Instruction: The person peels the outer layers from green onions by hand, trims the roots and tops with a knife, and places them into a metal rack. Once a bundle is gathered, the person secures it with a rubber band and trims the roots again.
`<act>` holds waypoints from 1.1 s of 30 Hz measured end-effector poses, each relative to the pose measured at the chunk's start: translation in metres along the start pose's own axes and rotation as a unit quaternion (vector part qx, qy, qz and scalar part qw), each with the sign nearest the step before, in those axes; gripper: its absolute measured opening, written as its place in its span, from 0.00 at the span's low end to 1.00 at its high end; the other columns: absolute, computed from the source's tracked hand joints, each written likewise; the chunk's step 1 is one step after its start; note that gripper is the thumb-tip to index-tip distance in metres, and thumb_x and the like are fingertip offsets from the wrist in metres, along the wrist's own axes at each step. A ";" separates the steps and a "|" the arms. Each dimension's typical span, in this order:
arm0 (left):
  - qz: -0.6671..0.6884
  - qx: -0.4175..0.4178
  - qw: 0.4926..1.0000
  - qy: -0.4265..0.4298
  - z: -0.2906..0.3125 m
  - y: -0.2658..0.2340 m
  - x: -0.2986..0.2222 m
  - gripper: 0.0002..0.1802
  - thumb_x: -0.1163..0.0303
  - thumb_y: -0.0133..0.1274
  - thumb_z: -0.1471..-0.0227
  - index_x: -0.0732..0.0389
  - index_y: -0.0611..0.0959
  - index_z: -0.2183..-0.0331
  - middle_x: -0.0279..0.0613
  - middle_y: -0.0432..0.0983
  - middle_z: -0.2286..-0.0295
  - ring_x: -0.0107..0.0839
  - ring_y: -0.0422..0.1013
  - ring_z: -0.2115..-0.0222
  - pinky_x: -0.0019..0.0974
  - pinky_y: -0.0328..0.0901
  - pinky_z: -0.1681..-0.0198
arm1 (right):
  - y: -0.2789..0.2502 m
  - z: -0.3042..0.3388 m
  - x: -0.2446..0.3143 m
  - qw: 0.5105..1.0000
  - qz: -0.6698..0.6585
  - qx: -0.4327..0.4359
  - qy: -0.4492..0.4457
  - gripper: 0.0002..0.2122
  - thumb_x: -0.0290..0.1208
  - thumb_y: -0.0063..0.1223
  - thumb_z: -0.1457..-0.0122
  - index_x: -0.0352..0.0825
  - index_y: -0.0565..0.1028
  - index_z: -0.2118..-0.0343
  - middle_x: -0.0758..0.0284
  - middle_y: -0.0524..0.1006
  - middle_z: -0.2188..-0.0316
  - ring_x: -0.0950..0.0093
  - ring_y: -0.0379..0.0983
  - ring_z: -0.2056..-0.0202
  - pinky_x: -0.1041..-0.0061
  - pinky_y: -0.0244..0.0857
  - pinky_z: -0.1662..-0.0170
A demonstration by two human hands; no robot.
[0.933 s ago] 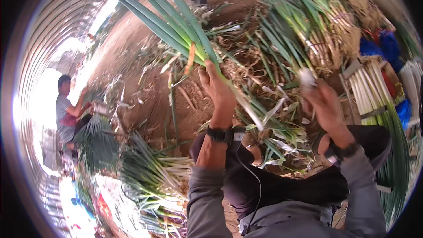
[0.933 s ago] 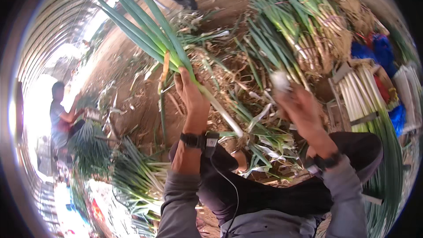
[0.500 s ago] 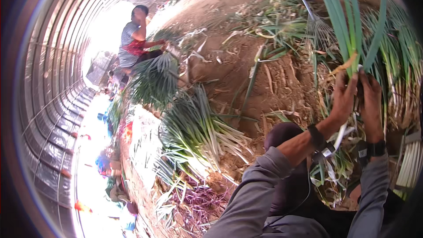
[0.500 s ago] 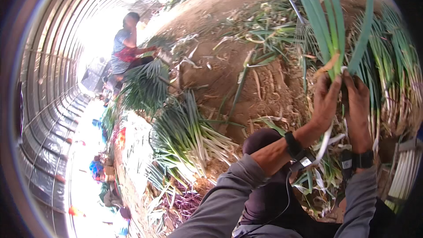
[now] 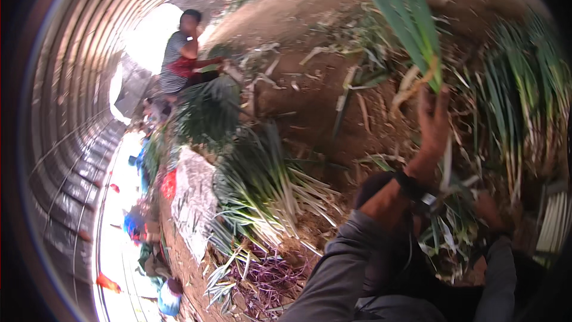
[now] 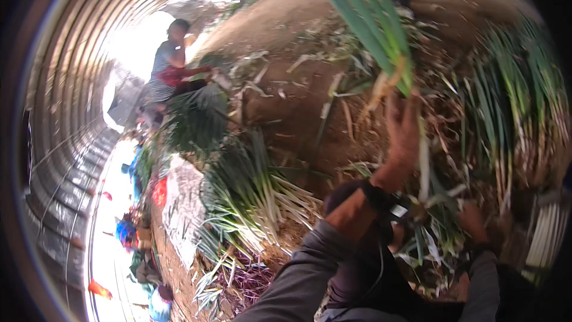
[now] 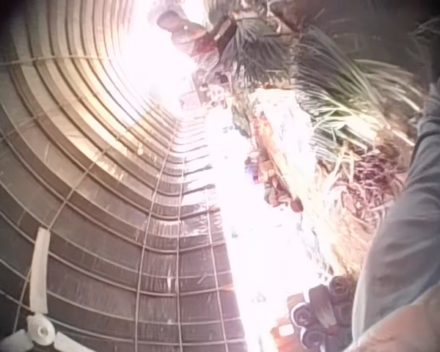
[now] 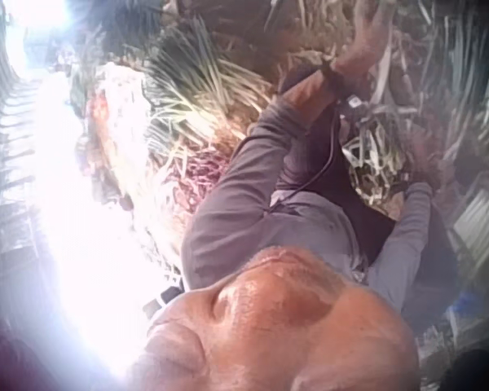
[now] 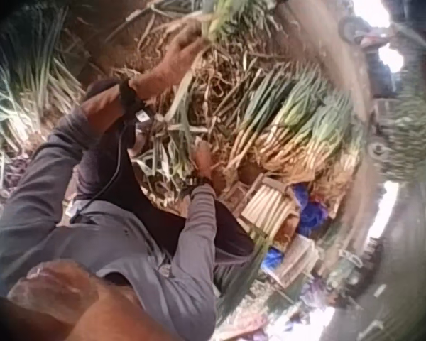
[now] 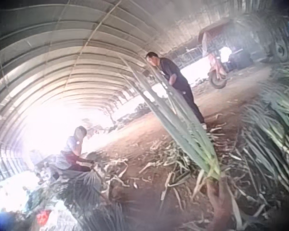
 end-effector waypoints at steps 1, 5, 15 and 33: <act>-0.013 -0.017 0.999 -0.025 -0.001 -0.014 0.001 0.21 0.67 0.53 0.36 0.57 0.72 0.44 0.28 0.70 0.60 0.18 0.63 0.61 0.26 0.60 0.59 | -0.016 0.007 0.045 0.996 -0.079 0.008 -0.029 0.21 0.42 0.61 0.44 0.30 0.76 0.54 0.50 0.78 0.68 0.58 0.77 0.64 0.57 0.67 0.60; 0.097 -0.029 0.990 -0.100 0.005 -0.022 0.011 0.23 0.73 0.59 0.42 0.55 0.73 0.46 0.32 0.74 0.60 0.27 0.71 0.62 0.34 0.68 0.61 | -0.117 -0.007 0.181 0.978 -0.178 -0.092 -0.061 0.24 0.38 0.58 0.39 0.33 0.71 0.43 0.54 0.78 0.54 0.63 0.78 0.57 0.64 0.71 0.56; 0.078 0.144 0.978 -0.129 0.034 0.039 0.036 0.27 0.78 0.48 0.38 0.63 0.65 0.38 0.39 0.71 0.49 0.28 0.70 0.52 0.34 0.65 0.47 | -0.275 -0.022 0.288 0.912 -0.303 -0.228 -0.155 0.17 0.38 0.57 0.37 0.24 0.74 0.59 0.55 0.78 0.69 0.68 0.79 0.70 0.68 0.72 0.68; 0.018 0.108 0.991 -0.071 0.005 0.007 0.010 0.17 0.70 0.58 0.41 0.58 0.79 0.50 0.34 0.80 0.63 0.23 0.73 0.69 0.28 0.69 0.66 | -0.059 0.047 0.112 0.960 0.076 -0.221 -0.157 0.09 0.35 0.55 0.38 0.34 0.75 0.67 0.57 0.78 0.73 0.65 0.78 0.74 0.65 0.70 0.71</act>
Point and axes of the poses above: each hand's wrist, its own z-axis away from the middle knuckle, its own y-axis out of the palm, x = y × z, the point moved 3 cm from there along -z, towards the middle knuckle
